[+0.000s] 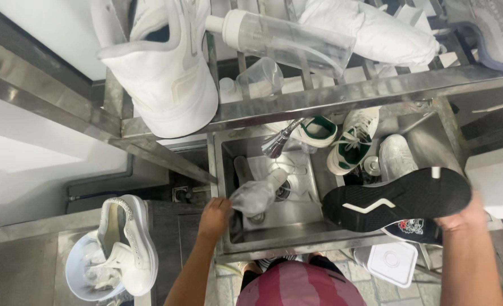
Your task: The person cleans a white sneaker by rinsing it under a faucet, removing the laces, and scrubbing the interior with a brush. They then rinse the shoe again and place it in a bucket. Finally, they remove a second white sneaker from a plastic bag and rinse it under the faucet.
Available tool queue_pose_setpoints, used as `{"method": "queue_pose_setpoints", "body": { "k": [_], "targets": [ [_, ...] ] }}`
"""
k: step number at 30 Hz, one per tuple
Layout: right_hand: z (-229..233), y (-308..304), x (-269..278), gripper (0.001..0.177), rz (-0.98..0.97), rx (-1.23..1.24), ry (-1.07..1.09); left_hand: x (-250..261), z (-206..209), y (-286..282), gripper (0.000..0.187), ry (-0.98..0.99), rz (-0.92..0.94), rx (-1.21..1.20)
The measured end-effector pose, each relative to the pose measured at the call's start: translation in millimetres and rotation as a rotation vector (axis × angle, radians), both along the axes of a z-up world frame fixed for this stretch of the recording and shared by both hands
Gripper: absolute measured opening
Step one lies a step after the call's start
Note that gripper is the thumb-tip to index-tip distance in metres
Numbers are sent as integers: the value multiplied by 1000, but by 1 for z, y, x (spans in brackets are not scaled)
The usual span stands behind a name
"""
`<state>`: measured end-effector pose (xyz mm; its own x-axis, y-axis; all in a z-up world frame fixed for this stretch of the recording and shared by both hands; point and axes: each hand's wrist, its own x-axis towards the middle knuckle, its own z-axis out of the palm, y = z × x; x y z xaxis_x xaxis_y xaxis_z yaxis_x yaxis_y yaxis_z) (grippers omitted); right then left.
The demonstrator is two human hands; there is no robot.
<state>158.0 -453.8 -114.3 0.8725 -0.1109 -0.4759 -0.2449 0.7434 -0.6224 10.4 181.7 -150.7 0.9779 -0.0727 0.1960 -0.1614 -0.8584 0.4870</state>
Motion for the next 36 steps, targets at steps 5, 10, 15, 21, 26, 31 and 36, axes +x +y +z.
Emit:
{"method": "queue_pose_setpoints", "body": {
  "k": [5, 10, 15, 21, 26, 31, 36],
  "targets": [
    [50, 41, -16, 15, 96, -209, -172, 47, -1, -29, 11, 268, 52, -61],
    [78, 185, -49, 33, 339, -582, -159, 39, -2, -83, 23, 334, 148, -525],
    [103, 286, -87, 39, 888, -848, -514, 18, 26, -126, 91, 1297, 272, -1610],
    [130, 317, -108, 32, 993, -1206, -795, 3, 62, -116, 92, 1252, 109, -2060],
    [148, 338, -114, 27, 1033, -1180, -736, 1, 42, -92, 80, 1178, 142, -2052],
    [133, 324, -87, 29, 1128, -921, -699, 6, 3, -85, 84, 1145, 197, -2041],
    [64, 245, 46, 27, 793, -1108, -435, 12, -19, -86, 80, 905, 207, -2150]
  ]
}}
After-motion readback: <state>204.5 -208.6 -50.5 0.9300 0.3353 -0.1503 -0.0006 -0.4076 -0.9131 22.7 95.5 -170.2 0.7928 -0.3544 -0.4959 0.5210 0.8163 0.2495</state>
